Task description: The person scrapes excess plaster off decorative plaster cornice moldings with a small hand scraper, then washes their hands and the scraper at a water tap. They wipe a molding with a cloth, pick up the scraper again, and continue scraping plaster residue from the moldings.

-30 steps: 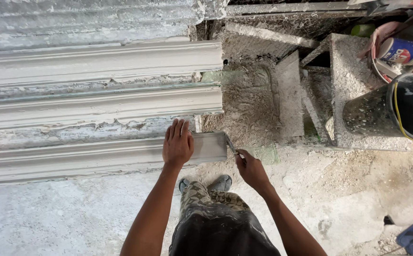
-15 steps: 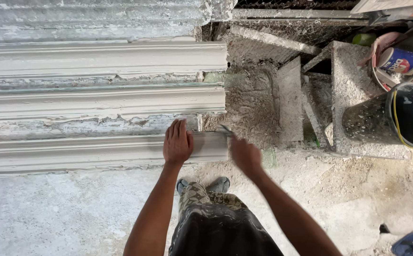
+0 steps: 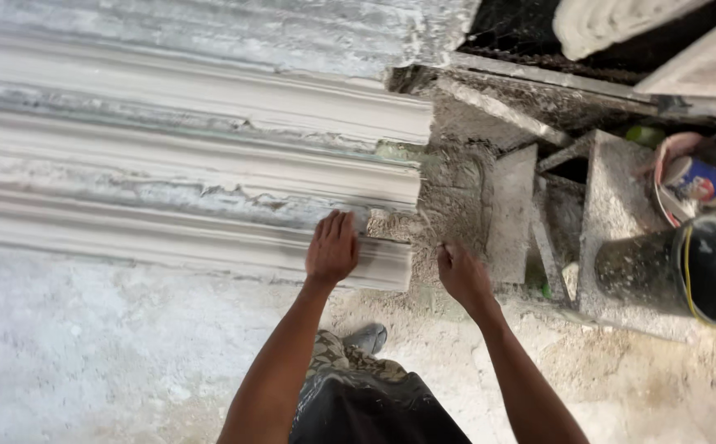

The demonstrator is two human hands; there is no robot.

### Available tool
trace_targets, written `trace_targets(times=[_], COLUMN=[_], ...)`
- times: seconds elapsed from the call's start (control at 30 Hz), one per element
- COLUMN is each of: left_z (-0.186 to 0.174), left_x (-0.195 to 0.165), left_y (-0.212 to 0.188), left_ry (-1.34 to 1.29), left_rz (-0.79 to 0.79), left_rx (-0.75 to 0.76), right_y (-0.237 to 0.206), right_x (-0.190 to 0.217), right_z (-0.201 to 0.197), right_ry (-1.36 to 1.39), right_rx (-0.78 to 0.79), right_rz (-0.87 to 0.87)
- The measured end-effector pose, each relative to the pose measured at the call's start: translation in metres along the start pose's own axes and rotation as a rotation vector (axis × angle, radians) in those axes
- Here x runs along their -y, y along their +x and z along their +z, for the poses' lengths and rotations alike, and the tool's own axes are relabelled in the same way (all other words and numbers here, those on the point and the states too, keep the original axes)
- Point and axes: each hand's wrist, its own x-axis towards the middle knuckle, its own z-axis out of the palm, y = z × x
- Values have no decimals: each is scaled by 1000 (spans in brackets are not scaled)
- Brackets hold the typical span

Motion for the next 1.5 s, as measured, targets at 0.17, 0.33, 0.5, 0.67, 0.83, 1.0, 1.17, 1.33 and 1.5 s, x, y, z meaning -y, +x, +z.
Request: trace_targets(times=[0.17, 0.33, 0.5, 0.67, 0.83, 1.0, 1.17, 1.33, 1.5], left_z=[-16, -71, -149, -262, -387, -461, -488, -538, -621], left_x=[-19, -13, 102, 230, 312, 383, 452, 552, 667], left_y=[-27, -108, -210, -309, -377, -407, -411, -399, -387], left_ry=[-412, -1164, -1321, -963, -893, -685, -932, -1071, -931], left_rz=[-8, -705, -1050, -1017, -1296, -1350, -1451, -1417, -1367], left_rx=[-183, -53, -284, -454, -422, -499, -613, -687, -746], right_y=[-7, -32, -53, -68, -81, -55, -12, 43, 104], right_x=[69, 196, 344, 512, 647, 752, 827, 927, 1069], right_z=[45, 107, 172, 249, 306, 348, 403, 463, 505], right_ry=[765, 999, 826, 707, 627, 531, 544, 452, 580], right_rx=[151, 448, 917, 1013, 1084, 1221, 1111, 1202, 1211], right_rz=[211, 240, 132, -9, -145, -158, -515, -372, -620])
